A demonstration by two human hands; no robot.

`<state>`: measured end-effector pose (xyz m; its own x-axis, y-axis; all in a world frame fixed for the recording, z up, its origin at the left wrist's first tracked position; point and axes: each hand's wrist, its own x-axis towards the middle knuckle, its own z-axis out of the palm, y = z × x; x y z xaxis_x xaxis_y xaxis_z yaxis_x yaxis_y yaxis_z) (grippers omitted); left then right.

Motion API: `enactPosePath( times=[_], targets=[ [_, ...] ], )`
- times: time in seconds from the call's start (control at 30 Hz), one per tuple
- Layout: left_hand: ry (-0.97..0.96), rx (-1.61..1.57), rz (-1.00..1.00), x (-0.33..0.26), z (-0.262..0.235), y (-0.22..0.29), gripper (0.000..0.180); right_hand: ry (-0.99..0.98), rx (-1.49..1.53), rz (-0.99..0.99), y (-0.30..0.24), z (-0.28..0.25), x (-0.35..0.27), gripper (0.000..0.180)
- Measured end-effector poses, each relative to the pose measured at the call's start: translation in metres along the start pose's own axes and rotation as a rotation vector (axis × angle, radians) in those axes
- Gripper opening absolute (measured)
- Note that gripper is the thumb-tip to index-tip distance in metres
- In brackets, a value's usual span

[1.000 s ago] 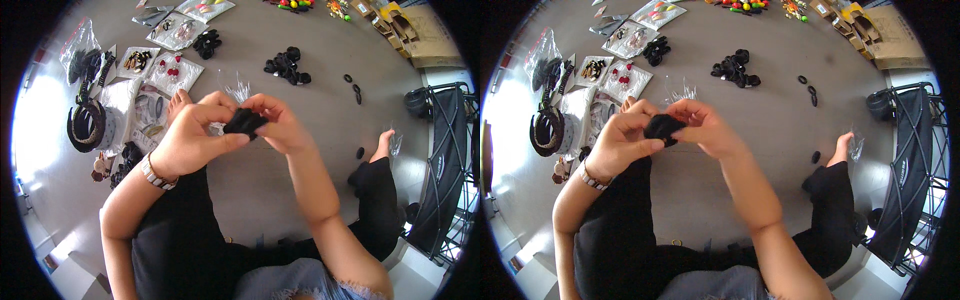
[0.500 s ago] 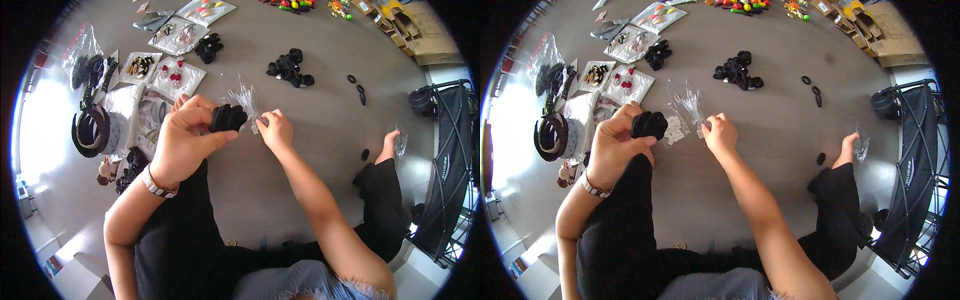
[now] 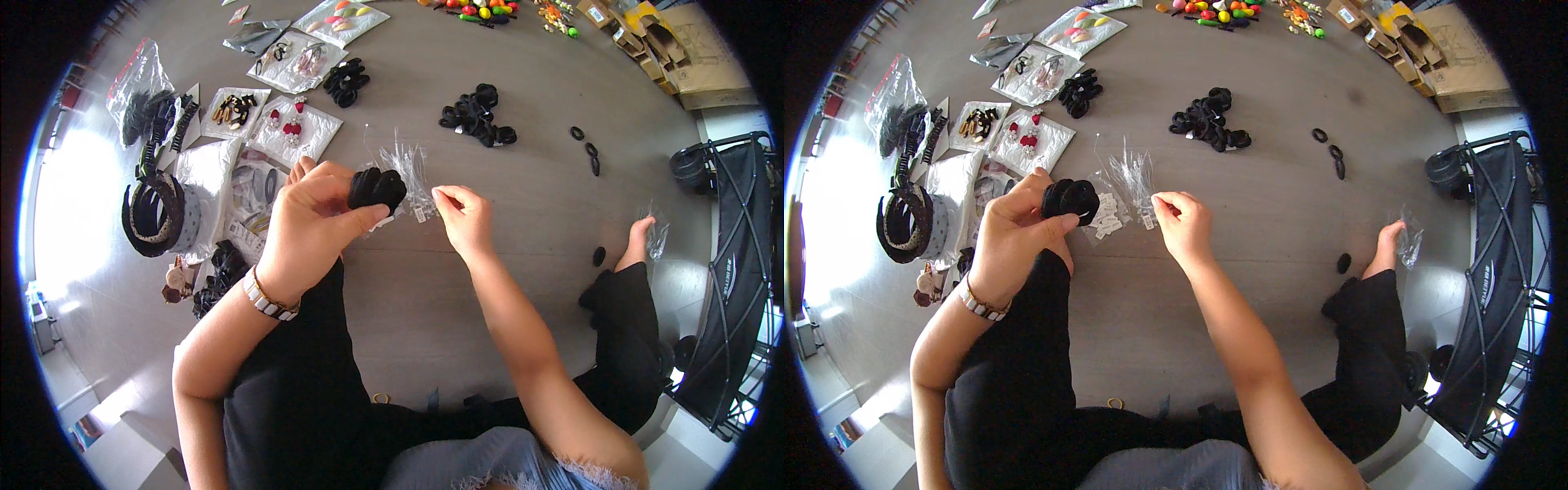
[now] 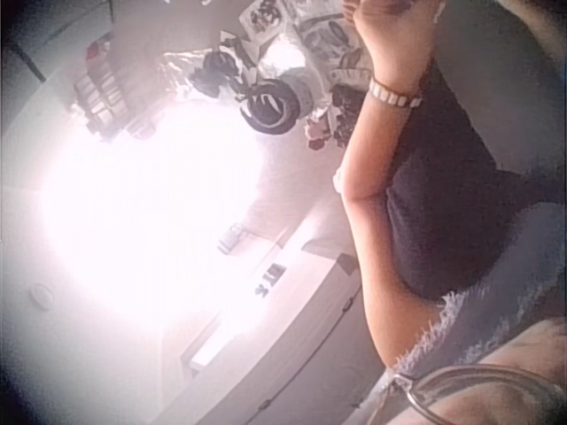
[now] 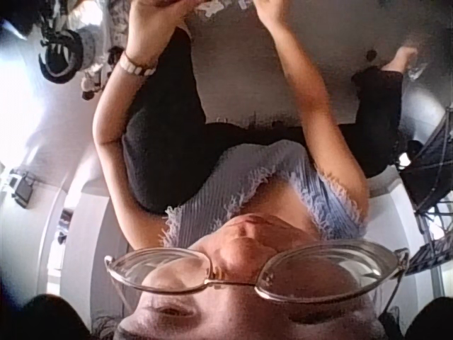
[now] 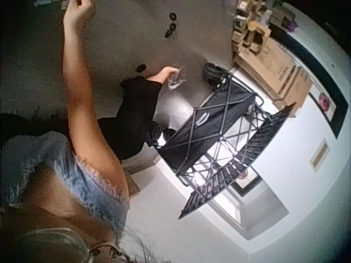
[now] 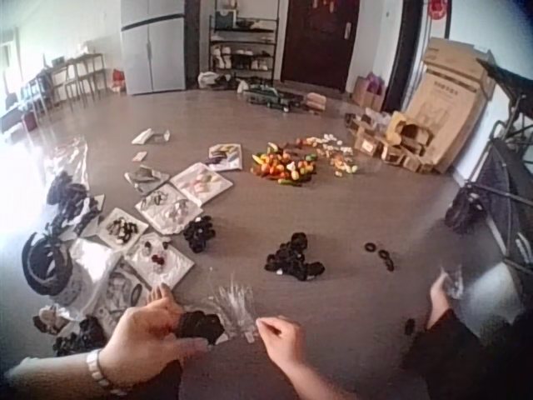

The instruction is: The person sits on the floor and attaches small white tags to black hair scrunchies using clear plastic ties. They pick up a scrunchie, thread a tie through it, attach a tag, and secure it before placing the finished item aside.

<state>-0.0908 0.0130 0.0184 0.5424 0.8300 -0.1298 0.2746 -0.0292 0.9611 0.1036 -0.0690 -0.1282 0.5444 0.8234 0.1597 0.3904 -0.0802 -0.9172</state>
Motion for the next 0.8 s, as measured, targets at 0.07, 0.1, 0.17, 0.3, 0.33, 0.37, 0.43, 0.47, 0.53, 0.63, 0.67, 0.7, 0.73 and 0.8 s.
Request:
enactPosePath(
  times=[0.07, 0.1, 0.17, 0.3, 0.33, 0.37, 0.43, 0.47, 0.53, 0.63, 0.67, 0.7, 0.73, 0.8],
  targets=[
    [0.045, -0.123, -0.123, -0.001, 0.001, -0.001, 0.017, -0.034, 0.073, -0.006, -0.018, -0.008, -0.003, 0.007],
    [0.064, -0.164, -0.145, 0.0, 0.002, -0.002, 0.016, -0.047, 0.107, -0.009, -0.023, -0.012, -0.004, 0.007],
    [0.098, -0.158, -0.045, 0.004, 0.003, -0.009, 0.014, -0.041, 0.033, -0.027, -0.023, -0.011, -0.005, 0.007],
    [0.034, -0.195, -0.145, 0.008, 0.001, -0.012, 0.021, 0.042, -0.067, -0.052, 0.005, -0.009, -0.003, 0.007],
    [0.058, -0.224, -0.171, 0.006, 0.001, -0.011, 0.017, 0.053, -0.064, -0.046, 0.007, -0.005, -0.002, 0.007],
    [0.068, -0.243, -0.17, 0.005, -0.001, -0.014, 0.015, 0.064, -0.062, -0.041, 0.008, -0.001, -0.002, 0.008],
    [0.064, -0.291, -0.168, 0.009, 0.003, -0.013, 0.012, 0.028, -0.078, 0.083, 0.016, -0.004, 0.001, 0.011],
    [0.072, -0.39, -0.22, 0.01, 0.007, -0.009, 0.009, 0.023, -0.119, 0.108, 0.028, -0.004, 0.003, 0.011],
    [0.091, -0.423, -0.199, 0.007, 0.008, -0.009, 0.01, 0.035, -0.117, 0.095, 0.017, -0.002, 0.003, 0.011],
    [0.077, -0.437, -0.195, 0.007, 0.006, -0.013, 0.012, -0.043, 0.147, 0.294, 0.003, -0.009, 0.006, 0.009],
    [0.067, -0.436, -0.199, 0.007, 0.006, -0.014, 0.012, -0.032, 0.275, 0.325, 0.004, -0.008, 0.007, 0.008],
    [0.054, -0.434, -0.199, 0.009, 0.006, -0.014, 0.013, -0.017, 0.405, 0.351, 0.003, -0.009, 0.01, 0.008],
    [0.057, -0.412, -0.205, 0.01, 0.008, -0.012, 0.012, -0.005, 0.449, 0.338, 0.001, -0.011, 0.011, 0.007],
    [0.068, -0.367, -0.219, 0.01, 0.011, -0.008, 0.011, 0.016, 0.54, 0.315, -0.005, -0.015, 0.012, 0.006]
  ],
)
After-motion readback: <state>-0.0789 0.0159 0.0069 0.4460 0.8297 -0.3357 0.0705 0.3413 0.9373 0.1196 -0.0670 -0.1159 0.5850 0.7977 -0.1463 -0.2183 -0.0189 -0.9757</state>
